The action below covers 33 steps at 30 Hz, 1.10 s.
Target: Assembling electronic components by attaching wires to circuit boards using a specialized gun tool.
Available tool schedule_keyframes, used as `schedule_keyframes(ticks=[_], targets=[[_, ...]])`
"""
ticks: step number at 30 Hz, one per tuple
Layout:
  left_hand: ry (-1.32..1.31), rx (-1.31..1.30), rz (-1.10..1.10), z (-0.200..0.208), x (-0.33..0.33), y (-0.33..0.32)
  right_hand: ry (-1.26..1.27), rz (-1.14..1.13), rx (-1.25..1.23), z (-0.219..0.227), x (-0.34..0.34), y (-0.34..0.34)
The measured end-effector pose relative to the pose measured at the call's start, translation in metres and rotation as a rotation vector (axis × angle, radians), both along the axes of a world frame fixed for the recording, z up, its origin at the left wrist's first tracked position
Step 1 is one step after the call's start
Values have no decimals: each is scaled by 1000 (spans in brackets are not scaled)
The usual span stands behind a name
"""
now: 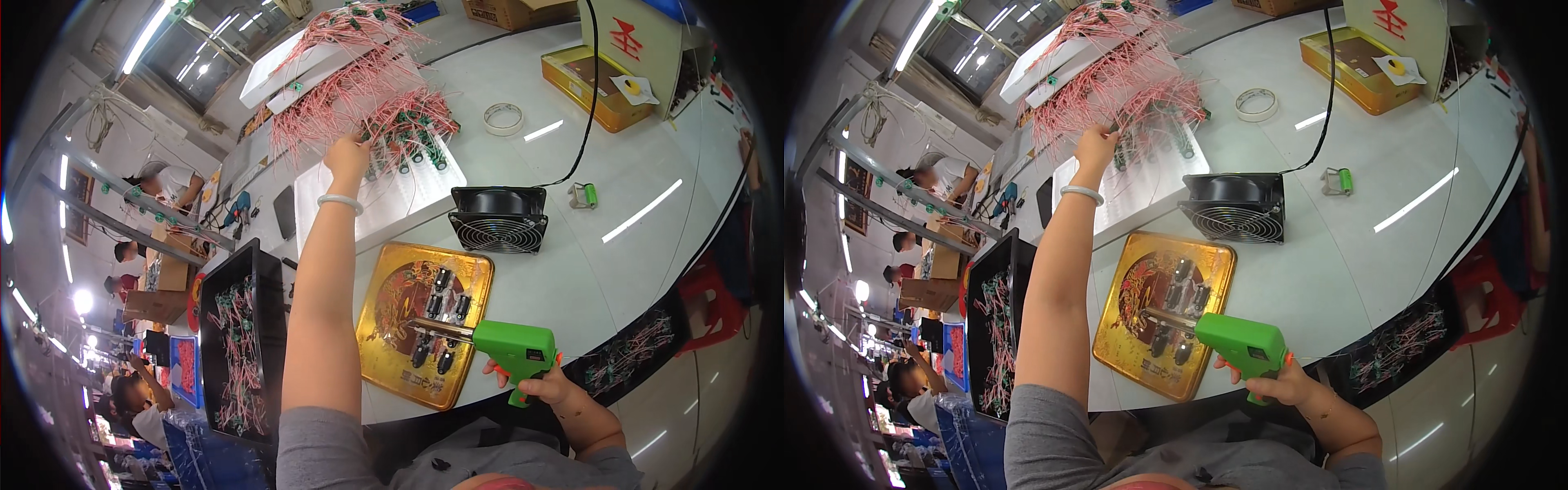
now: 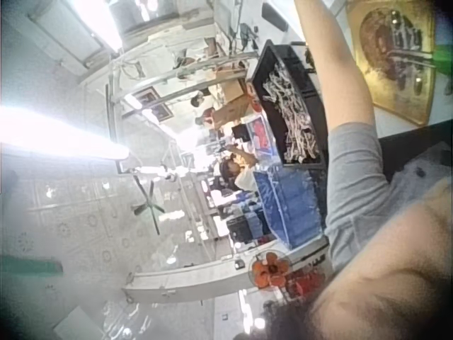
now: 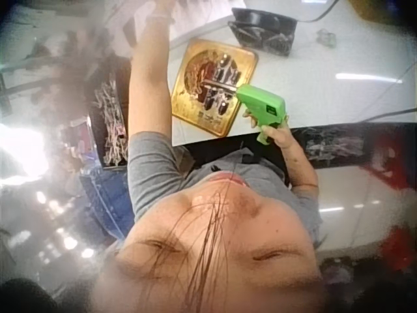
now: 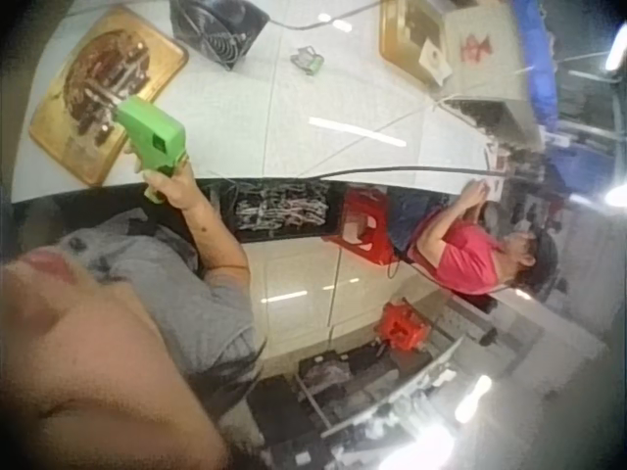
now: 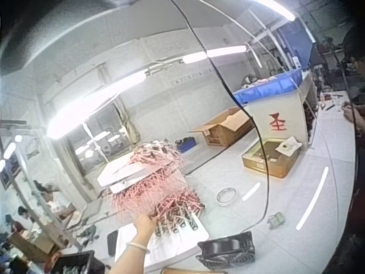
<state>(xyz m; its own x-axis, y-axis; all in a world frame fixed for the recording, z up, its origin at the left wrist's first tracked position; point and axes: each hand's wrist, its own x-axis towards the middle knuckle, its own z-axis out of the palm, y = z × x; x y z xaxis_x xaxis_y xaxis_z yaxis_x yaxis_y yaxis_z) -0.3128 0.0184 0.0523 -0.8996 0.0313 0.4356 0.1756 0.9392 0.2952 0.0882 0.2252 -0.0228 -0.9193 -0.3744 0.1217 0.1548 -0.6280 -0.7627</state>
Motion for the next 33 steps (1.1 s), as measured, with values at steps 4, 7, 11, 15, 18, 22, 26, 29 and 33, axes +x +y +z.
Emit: schedule_keyframes(ticks=[4,7,11,15,18,22,26,29,33], targets=[[-138,179,64,-9,-13,-8,7,-13,-14,1,-1,0],[-104,515,-18,-28,-31,-56,7,0,-47,1,-2,-3],[-119,868,-166,-44,-7,-73,3,1,-26,-2,0,2],[-19,789,-235,-24,4,-61,-1,-4,-9,-1,-1,2],[105,949,-241,14,-2,-51,18,-11,-3,0,0,1],[66,1165,-334,61,0,-42,-17,-73,29,0,3,-4],[237,1400,-454,110,14,-45,-6,-85,21,-2,5,-4],[371,1443,-386,132,28,-53,9,-77,21,-2,4,-3],[362,1264,-311,131,36,-78,39,-43,10,-3,2,-1]])
